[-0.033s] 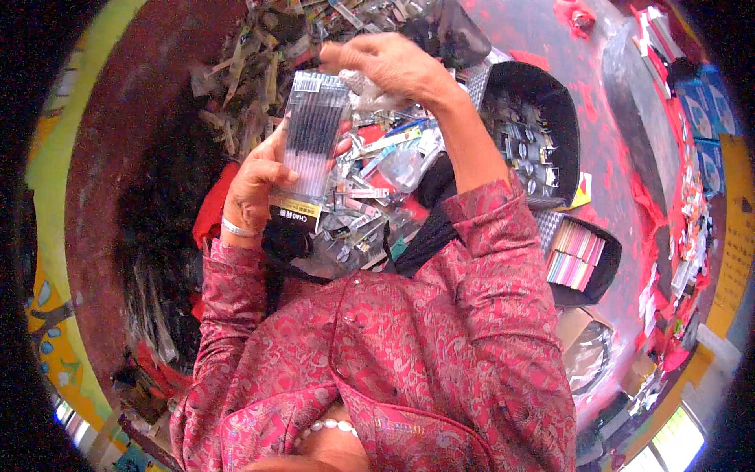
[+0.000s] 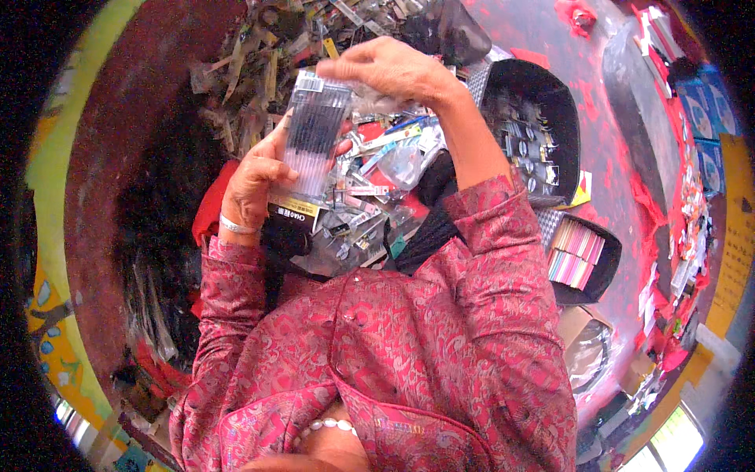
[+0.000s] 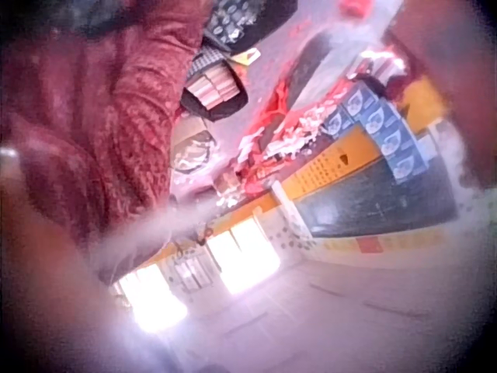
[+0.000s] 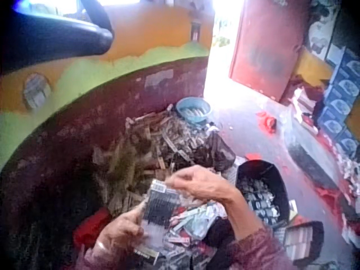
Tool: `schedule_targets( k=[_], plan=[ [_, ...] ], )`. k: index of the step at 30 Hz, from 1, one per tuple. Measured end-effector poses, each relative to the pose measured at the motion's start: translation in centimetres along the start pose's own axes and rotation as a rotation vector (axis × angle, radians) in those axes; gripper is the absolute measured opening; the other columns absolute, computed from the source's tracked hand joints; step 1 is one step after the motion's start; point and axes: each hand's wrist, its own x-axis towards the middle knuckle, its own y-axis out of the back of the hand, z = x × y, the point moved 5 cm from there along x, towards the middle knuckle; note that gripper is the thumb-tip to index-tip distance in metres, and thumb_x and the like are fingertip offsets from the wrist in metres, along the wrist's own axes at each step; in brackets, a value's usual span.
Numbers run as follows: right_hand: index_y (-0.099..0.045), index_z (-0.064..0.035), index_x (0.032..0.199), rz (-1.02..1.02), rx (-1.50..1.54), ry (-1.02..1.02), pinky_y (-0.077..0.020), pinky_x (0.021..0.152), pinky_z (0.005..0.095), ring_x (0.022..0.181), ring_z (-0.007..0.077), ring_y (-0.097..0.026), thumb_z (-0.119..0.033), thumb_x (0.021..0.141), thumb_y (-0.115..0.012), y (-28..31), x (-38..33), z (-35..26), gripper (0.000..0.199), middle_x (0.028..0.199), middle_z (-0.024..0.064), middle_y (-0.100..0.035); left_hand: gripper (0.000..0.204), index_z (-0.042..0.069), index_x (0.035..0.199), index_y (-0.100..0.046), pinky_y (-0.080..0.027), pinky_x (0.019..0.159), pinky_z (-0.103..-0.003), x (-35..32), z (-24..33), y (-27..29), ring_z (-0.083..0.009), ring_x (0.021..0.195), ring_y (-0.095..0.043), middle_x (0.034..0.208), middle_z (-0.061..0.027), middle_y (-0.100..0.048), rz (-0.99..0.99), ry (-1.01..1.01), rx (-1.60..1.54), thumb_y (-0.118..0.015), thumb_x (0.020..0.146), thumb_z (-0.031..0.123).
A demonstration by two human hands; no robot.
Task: The person sits and repeatedly picks up small packaged items from a large pile, wipes them with a white cloth, and places them into a black basket. The task involves handling multiple small packages one at a time.
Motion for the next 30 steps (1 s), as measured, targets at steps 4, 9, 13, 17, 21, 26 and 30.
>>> schedule_targets(
  k=[4, 9, 13, 17, 21, 26, 30],
  plan=[
    [-0.064, -0.0032, 0.081, -0.266, 0.047, -0.031, -0.0383, 0.06, 0.0192, 0.066, 0.0029, -0.049, -0.031, 0.079, -0.063, -1.0, -0.4, -0.2, 0.028, 0.072, -0.0033, -0.058, 0.088, 0.003, 0.138, -0.016, -0.034, 0.098, -0.035, -0.5, 0.2, 1.0, -0.0282, 0.11, -0.05, 0.126, -0.0206, -0.043, -0.037, 0.007, 0.112, -0.056, 0.06, 0.01],
    [-0.064, -0.0048, 0.08, -0.026, 0.563, -0.035, -0.0402, 0.058, 0.0183, 0.066, 0.0034, -0.052, -0.023, 0.079, -0.064, 0.4, -0.1, 0.6, 0.018, 0.073, -0.0042, -0.059, 0.069, -0.003, 0.132, -0.027, -0.033, 0.099, -0.041, -1.9, 3.7, 3.5, -0.0298, 0.113, -0.045, 0.127, -0.0209, -0.041, 0.026, -0.187, -0.184, -0.052, 0.082, 0.037],
    [-0.062, -0.0063, 0.09, 0.129, 0.992, -0.012, -0.0452, 0.056, 0.0206, 0.065, 0.0058, -0.056, -0.021, 0.08, -0.064, 0.1, 0.5, 0.9, 0.018, 0.079, -0.0017, -0.062, 0.056, -0.002, 0.129, -0.031, -0.028, 0.102, -0.048, -0.9, 5.2, 5.9, -0.0322, 0.128, -0.026, 0.135, -0.0223, -0.029, 0.014, -0.343, -0.621, -0.045, 0.088, 0.034],
    [-0.059, -0.0103, 0.074, 0.323, 0.98, -0.053, -0.043, 0.052, 0.0222, 0.056, 0.0053, -0.051, -0.024, 0.083, -0.061, -3.2, 1.1, 1.4, 0.016, 0.067, -0.0038, -0.057, 0.061, 0.008, 0.134, -0.026, -0.024, 0.104, -0.044, -0.4, 4.1, 4.0, -0.0285, 0.129, -0.023, 0.14, -0.0128, -0.023, 0.063, -0.43, -0.167, -0.055, 0.083, 0.023],
    [-0.06, -0.0071, 0.071, 0.315, 0.862, -0.12, -0.0349, 0.046, 0.0215, 0.052, 0.0038, -0.044, -0.024, 0.083, -0.06, -8.5, -0.1, 0.6, 0.021, 0.062, -0.0043, -0.052, 0.056, 0.009, 0.133, -0.028, -0.026, 0.104, -0.042, 0.5, 4.5, 4.6, -0.0279, 0.126, -0.03, 0.137, -0.0098, -0.031, 0.247, -0.574, -0.137, -0.055, 0.084, 0.019],
    [-0.063, -0.0026, 0.082, -0.009, 0.614, -0.251, -0.0392, 0.052, 0.0233, 0.058, 0.007, -0.047, -0.028, 0.078, -0.064, -9.9, -1.8, 0.7, 0.025, 0.068, -0.0024, -0.055, 0.048, 0.008, 0.131, -0.032, -0.031, 0.102, -0.042, 0.1, 4.8, 6.0, -0.0282, 0.119, -0.04, 0.132, -0.0085, -0.04, 0.264, -0.61, -0.254, -0.049, 0.087, 0.01],
    [-0.063, -0.0019, 0.081, 0.438, 0.549, -0.018, -0.0445, 0.059, 0.0243, 0.064, 0.0087, -0.054, -0.02, 0.079, -0.062, -2.8, -1.0, 1.6, 0.018, 0.073, 0.0033, -0.062, 0.049, 0.005, 0.128, -0.034, -0.034, 0.1, -0.043, -0.9, 4.9, 6.0, -0.0285, 0.115, -0.045, 0.126, -0.0087, -0.047, 0.396, -0.474, -0.056, -0.053, 0.083, 0.008]
  ],
)
